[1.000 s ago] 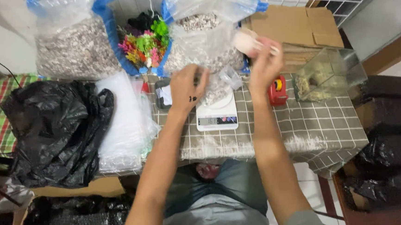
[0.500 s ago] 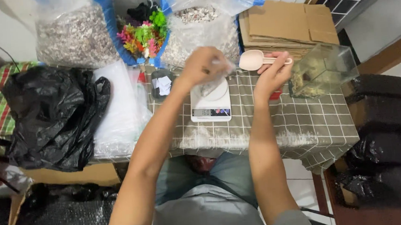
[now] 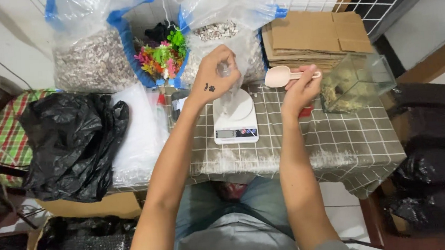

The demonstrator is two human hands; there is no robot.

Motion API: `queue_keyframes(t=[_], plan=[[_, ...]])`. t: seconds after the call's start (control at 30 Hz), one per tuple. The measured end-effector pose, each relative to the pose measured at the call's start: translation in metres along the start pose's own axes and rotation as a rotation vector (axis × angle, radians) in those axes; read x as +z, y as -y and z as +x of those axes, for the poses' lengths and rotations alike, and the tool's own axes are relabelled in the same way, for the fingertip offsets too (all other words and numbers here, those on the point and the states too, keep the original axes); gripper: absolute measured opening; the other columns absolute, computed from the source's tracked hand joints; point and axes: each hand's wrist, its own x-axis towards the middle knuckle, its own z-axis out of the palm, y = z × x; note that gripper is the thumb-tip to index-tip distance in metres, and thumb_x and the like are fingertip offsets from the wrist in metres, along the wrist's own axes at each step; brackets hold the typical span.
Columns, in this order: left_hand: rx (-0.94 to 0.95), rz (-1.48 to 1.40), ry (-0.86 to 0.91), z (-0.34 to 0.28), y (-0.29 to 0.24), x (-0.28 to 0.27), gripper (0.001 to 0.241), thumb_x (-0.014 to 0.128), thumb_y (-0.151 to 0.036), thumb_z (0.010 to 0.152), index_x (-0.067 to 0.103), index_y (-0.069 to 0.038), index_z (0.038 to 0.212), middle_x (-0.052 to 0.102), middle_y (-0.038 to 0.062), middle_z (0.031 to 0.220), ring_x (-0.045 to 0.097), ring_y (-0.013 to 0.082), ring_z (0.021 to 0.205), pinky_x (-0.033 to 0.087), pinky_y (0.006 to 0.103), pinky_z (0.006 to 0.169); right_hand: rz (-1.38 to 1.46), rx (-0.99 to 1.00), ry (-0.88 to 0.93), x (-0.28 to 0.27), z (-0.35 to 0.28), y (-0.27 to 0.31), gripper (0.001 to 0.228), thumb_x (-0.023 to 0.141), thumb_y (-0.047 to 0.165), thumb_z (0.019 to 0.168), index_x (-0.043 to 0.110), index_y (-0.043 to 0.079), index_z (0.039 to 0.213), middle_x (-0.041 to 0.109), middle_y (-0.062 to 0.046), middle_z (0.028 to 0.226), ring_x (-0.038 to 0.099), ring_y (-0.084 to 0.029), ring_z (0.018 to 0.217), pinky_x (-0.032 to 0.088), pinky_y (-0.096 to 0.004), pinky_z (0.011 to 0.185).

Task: Weighing aquarium gravel into bags and assembling cardboard boxes for shipping.

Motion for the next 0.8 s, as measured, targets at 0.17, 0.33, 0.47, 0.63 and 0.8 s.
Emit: queue_keyframes(t=[0.17,0.33,0.47,0.63,0.8], plan=[[0.021,0.065,0.047,-0.013,0.012,0.003,0.017,0.074,-0.013,0.080,0.057,-0.010,0.075,0.062,0.011,0.083,0.064,0.0314,0.079,0.050,0.0406,0.073,0.062,0.051,-0.010,0.000,0.001,0.000,0.040,0.043,0.032,0.110,0.058,0.002,0.088,0.069,-0.016,0.068,0.052,-0.010,0.034,0.038,-0.020,0.033],[0.011,0.271,0.088,-0.024,-0.015,0.003,0.023,0.072,-0.028,0.087,0.058,-0.015,0.101,0.062,0.011,0.095,0.067,0.0379,0.094,0.051,0.0510,0.082,0.047,0.061,-0.036,-0.004,0.003,-0.007,0.042,0.044,0.035,0.109,0.059,0.002,0.088,0.069,-0.017,0.068,0.053,-0.009,0.034,0.037,-0.019,0.032],[-0.118,0.120,-0.235,-0.038,-0.005,-0.001,0.019,0.055,-0.014,0.101,0.060,-0.016,0.120,0.067,0.007,0.113,0.070,0.0266,0.101,0.051,0.0369,0.087,0.045,0.063,-0.078,-0.004,0.004,-0.005,0.043,0.044,0.036,0.109,0.060,0.002,0.088,0.069,-0.016,0.069,0.051,-0.010,0.033,0.037,-0.019,0.033],[-0.087,0.159,-0.434,-0.064,0.018,0.003,0.017,0.050,-0.019,0.108,0.062,-0.011,0.117,0.065,0.011,0.104,0.068,0.0302,0.088,0.051,0.0361,0.081,0.049,0.067,-0.090,-0.004,0.003,-0.004,0.043,0.044,0.036,0.108,0.060,0.002,0.089,0.068,-0.014,0.069,0.050,-0.008,0.034,0.037,-0.018,0.033],[-0.071,0.213,-0.464,-0.066,0.017,0.004,0.020,0.046,-0.020,0.110,0.064,-0.014,0.115,0.059,0.004,0.092,0.063,0.0211,0.077,0.048,0.0324,0.072,0.060,0.083,-0.087,-0.006,0.006,-0.008,0.040,0.043,0.035,0.109,0.059,0.003,0.090,0.067,-0.013,0.069,0.050,-0.008,0.033,0.036,-0.018,0.033]])
